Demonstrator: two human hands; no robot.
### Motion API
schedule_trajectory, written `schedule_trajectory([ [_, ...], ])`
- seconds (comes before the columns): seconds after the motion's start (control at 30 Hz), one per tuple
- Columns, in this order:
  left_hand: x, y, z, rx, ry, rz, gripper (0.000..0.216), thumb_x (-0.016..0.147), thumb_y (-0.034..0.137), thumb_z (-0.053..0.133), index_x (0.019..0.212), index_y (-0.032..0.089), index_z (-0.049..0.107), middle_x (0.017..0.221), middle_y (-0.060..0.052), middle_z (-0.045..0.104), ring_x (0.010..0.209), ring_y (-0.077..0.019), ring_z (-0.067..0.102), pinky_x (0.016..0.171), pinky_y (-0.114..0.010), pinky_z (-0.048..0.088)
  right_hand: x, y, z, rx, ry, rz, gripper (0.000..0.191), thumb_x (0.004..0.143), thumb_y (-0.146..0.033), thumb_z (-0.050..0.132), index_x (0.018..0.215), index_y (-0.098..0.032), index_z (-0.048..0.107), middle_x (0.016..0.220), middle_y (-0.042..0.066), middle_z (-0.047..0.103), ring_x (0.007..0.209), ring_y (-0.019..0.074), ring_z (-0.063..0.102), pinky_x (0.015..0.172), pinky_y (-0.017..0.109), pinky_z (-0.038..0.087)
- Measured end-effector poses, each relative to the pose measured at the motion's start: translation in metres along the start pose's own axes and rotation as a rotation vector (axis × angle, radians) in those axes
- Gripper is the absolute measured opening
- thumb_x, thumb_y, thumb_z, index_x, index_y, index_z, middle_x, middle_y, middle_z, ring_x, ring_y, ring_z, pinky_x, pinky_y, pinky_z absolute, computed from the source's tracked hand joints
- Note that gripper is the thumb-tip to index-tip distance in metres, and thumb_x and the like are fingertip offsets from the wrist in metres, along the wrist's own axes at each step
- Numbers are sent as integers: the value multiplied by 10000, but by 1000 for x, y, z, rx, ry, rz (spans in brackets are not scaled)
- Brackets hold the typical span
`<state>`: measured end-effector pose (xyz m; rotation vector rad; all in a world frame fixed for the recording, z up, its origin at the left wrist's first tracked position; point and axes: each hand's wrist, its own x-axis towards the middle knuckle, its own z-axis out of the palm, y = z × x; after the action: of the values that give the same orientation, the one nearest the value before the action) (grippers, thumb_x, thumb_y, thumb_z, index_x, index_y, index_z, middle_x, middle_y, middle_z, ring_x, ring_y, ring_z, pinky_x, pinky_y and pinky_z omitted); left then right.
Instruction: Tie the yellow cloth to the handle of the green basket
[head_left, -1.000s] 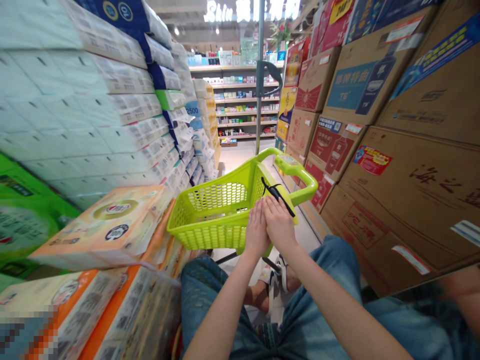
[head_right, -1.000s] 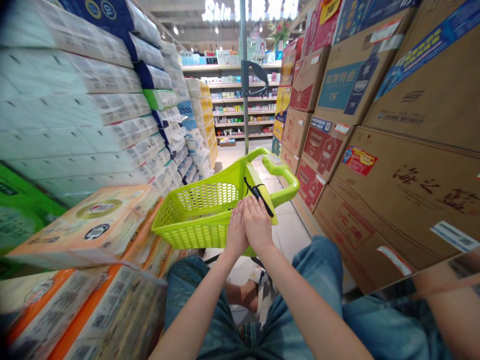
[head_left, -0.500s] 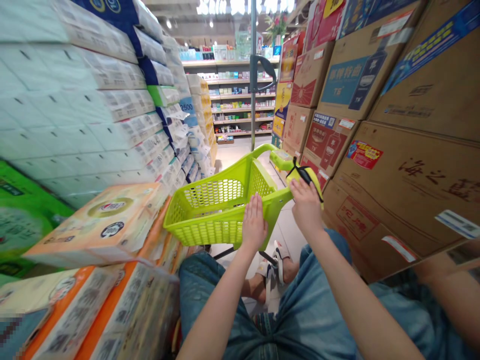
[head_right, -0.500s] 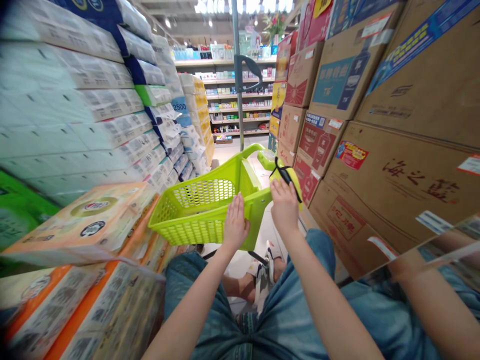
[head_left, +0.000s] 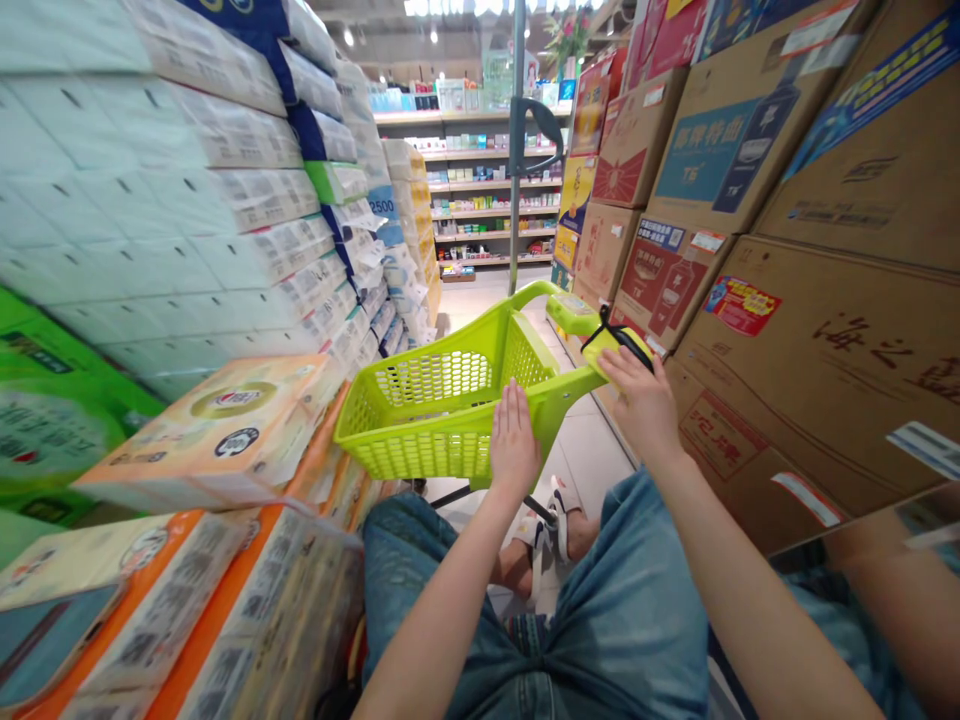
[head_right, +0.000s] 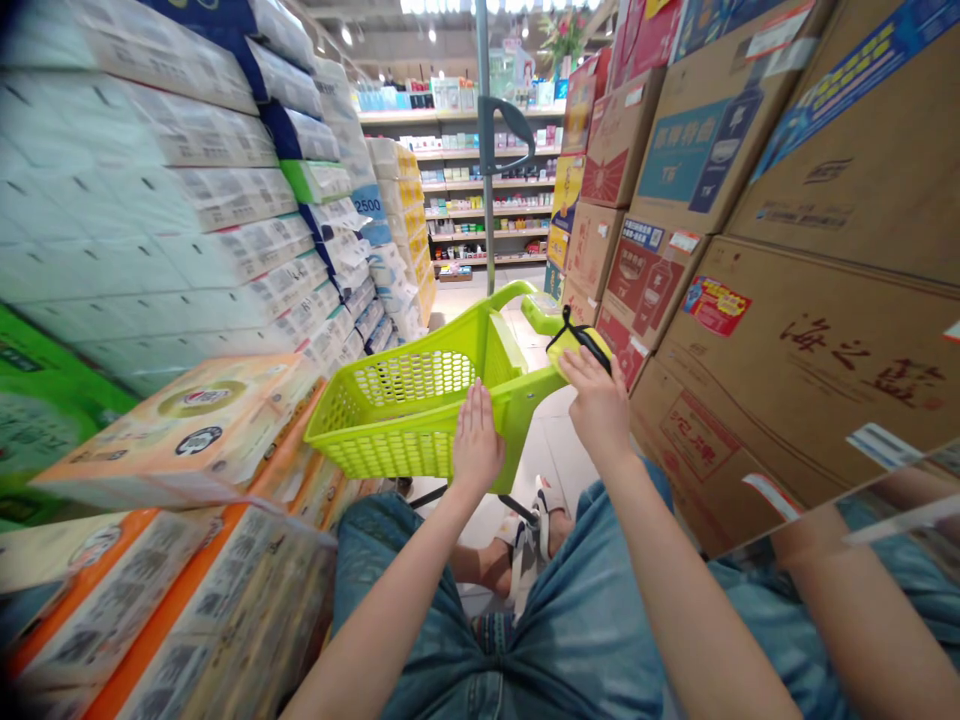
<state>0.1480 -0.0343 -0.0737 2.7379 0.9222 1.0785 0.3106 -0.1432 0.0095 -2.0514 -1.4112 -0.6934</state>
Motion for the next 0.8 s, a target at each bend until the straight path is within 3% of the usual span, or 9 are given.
schedule_trajectory([
  [0.1,0,3,3,21,8,-33,909,731,46,467,1553,23,80,1639,-189,174,1529,-246,103,1231,-449,239,1,-7,1,-60,-8,72,634,782,15,404,1375,-142,561,1447,103,558,1403,269,440,1167,530,314],
  [0.2,0,3,4,30,9,-32,894,750,50,463,1557,29,78,1637,-186,182,1527,-242,115,1226,-447,251,-1,-44,17,-92,-68,34,612,789,21,398,1381,-52,538,1456,173,531,1407,303,425,1173,522,305],
  [0.3,1,2,5,45,13,-20,832,806,66,442,1560,42,91,1633,-185,199,1524,-233,141,1223,-442,262,-3,-82,35,-67,-128,-34,570,809,8,402,1351,-55,565,1428,188,557,1395,294,442,1170,513,309],
  [0.4,1,2,6,67,18,-38,761,862,98,419,1563,65,124,1628,-177,225,1519,-232,163,1222,-442,264,-4,-98,42,-44,-158,-117,515,839,-13,405,1305,-93,608,1389,155,603,1371,269,473,1176,489,304],
  [0.47,2,3,6,65,8,-45,775,847,102,442,1559,55,141,1626,-183,226,1519,-243,159,1223,-449,262,-3,-88,38,-18,-178,-196,525,834,-1,406,1291,-138,624,1376,99,624,1352,233,497,1180,450,310],
  [0.57,2,4,5,51,-9,-38,843,778,67,472,1549,14,137,1630,-196,200,1525,-248,131,1229,-442,250,2,-46,22,2,-171,-247,608,791,36,412,1311,-201,619,1374,29,631,1345,189,507,1188,428,304],
  [0.7,1,3,5,41,7,-30,858,765,42,454,1553,16,113,1637,-179,189,1526,-241,127,1233,-428,240,14,10,2,-29,-53,-90,654,750,39,428,1313,-231,622,1363,32,640,1348,206,507,1175,488,320],
  [0.8,0,2,7,29,21,-31,869,767,43,460,1555,18,93,1637,-181,182,1526,-247,121,1230,-442,246,19,5,8,-73,-18,5,594,767,31,423,1290,-156,635,1345,84,649,1347,245,505,1173,506,322],
])
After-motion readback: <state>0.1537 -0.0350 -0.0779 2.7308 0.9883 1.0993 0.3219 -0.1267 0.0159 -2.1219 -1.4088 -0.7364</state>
